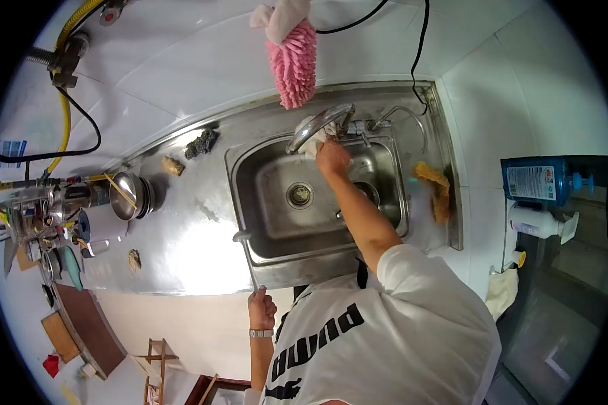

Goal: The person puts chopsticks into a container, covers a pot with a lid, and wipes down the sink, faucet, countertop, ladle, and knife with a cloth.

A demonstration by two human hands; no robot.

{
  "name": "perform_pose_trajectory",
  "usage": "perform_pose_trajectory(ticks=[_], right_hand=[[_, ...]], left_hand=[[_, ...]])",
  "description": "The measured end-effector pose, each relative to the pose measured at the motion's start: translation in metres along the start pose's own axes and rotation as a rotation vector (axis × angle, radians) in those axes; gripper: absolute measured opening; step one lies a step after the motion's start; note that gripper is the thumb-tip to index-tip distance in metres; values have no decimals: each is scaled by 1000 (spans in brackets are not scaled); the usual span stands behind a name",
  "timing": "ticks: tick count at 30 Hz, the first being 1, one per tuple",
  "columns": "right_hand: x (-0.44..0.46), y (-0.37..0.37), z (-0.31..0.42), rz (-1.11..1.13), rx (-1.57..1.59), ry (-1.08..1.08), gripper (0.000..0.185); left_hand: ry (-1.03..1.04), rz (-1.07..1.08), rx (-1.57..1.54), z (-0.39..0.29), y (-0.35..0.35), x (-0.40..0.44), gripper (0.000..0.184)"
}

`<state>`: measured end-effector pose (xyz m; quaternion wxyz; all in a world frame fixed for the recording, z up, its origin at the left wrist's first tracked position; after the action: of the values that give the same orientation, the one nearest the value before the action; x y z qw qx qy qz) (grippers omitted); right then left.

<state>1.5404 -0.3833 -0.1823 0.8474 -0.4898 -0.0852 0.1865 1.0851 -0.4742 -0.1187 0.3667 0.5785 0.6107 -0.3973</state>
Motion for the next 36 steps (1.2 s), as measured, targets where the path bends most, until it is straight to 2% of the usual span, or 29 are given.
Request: perform_pose_trajectory(ticks=[1,2,4,5,7,8,15,23,24,29,32,35,36], right_hand=[[0,19,-4,158,-43,72,33],[-2,27,-2,153,-43,77,33],[-5,29,9,-24,-27,44,44],[-3,37,11,-25,-29,49,44],[5,50,12,57,70,117,52],[7,57,7,170,41,127,58],[7,26,25,209,42,235,63],[23,15,41,191,-3,183,62],[24,14,42,267,-9,209,64],[22,82,5,354,-43,232,69],[18,92,-5,308,112,312,70],[30,63,22,323,-187,-58,70],[35,73,12,358,-116,57,68]], left_hand=[[1,4,6,-2,-4,1,23],[-1,-7,8,-4,-9,3,24],[2,-23,18,-9,-15,8,24],[-1,-21,23,-11,-15,9,24],[9,-34,-23,-17,-13,11,25],[3,-29,-18,-19,-10,13,25],[-13,19,-15,-36,9,28,26],[-18,-51,-54,-39,-6,24,25],[-7,-32,-49,-38,-11,24,25],[4,5,-110,-32,-30,23,24],[9,-40,-74,-26,-32,23,24],[14,13,-51,-28,-23,23,25],[18,50,-32,-30,-17,21,25]])
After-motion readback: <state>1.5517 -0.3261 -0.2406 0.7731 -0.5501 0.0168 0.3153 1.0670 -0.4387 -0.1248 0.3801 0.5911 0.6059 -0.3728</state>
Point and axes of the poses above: each hand's wrist, its own x-axis towards the middle knuckle, its own y-axis out of the palm, z = x × y, the point moved 8 cm from there along x, towards the middle knuckle, and after that the axes turned 9 degrees about -z, right-handed, at the moved point
